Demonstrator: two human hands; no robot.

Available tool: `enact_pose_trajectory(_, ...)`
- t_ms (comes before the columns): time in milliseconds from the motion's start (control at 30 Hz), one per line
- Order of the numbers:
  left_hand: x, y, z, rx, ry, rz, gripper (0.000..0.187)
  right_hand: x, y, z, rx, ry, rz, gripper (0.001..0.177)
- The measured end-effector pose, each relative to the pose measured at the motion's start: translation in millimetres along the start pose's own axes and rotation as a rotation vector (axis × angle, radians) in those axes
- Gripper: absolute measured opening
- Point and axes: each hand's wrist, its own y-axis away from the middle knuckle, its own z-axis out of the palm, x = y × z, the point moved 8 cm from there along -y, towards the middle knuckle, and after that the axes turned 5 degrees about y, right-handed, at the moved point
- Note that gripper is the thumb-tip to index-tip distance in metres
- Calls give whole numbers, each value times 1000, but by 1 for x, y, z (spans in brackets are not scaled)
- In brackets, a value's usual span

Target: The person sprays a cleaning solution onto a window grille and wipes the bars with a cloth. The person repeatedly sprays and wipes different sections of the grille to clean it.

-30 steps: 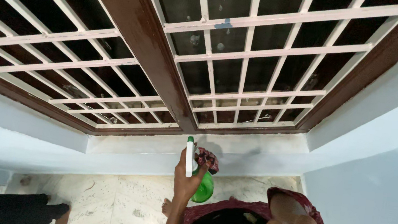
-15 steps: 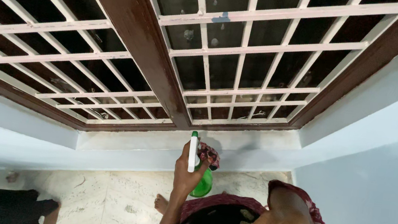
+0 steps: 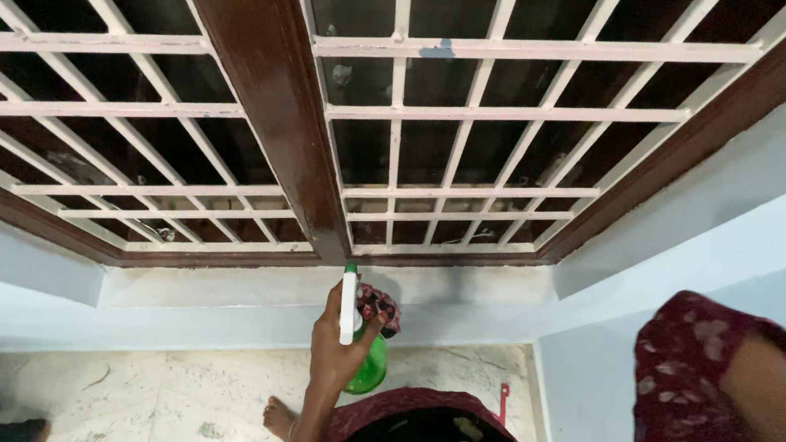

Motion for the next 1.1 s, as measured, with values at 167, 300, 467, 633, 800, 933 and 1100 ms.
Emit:
enact_pose_trajectory(167, -3, -7, 9, -26, -17, -13, 68, 24, -13, -8, 10, 337, 137, 25)
enact_pose_trajectory(300, -10, -10, 21, -75, -29, -77, 67, 38, -9, -10, -40, 498, 206, 33)
enact_pose_trajectory(467, -1, -9, 27, -79, 29, 11, 67, 69, 9, 2, -187, 608, 239, 44)
enact_pose_trajectory(633, 6, -8, 30, -94, 81, 22, 67, 92, 63, 71, -565, 556, 235, 54)
enact_pose_trajectory(800, 12, -10, 22, -45, 179, 45, 62, 83, 147, 201, -985, 143, 225, 65)
enact_pose_trajectory(933, 19, -12, 17, 0, 339, 75, 63, 117, 183, 227, -968, -69, 562, 51)
enact_pose_trajectory(1100, 34, -9, 22, -72, 397, 40, 64, 137, 57, 149, -232, 266, 219, 37)
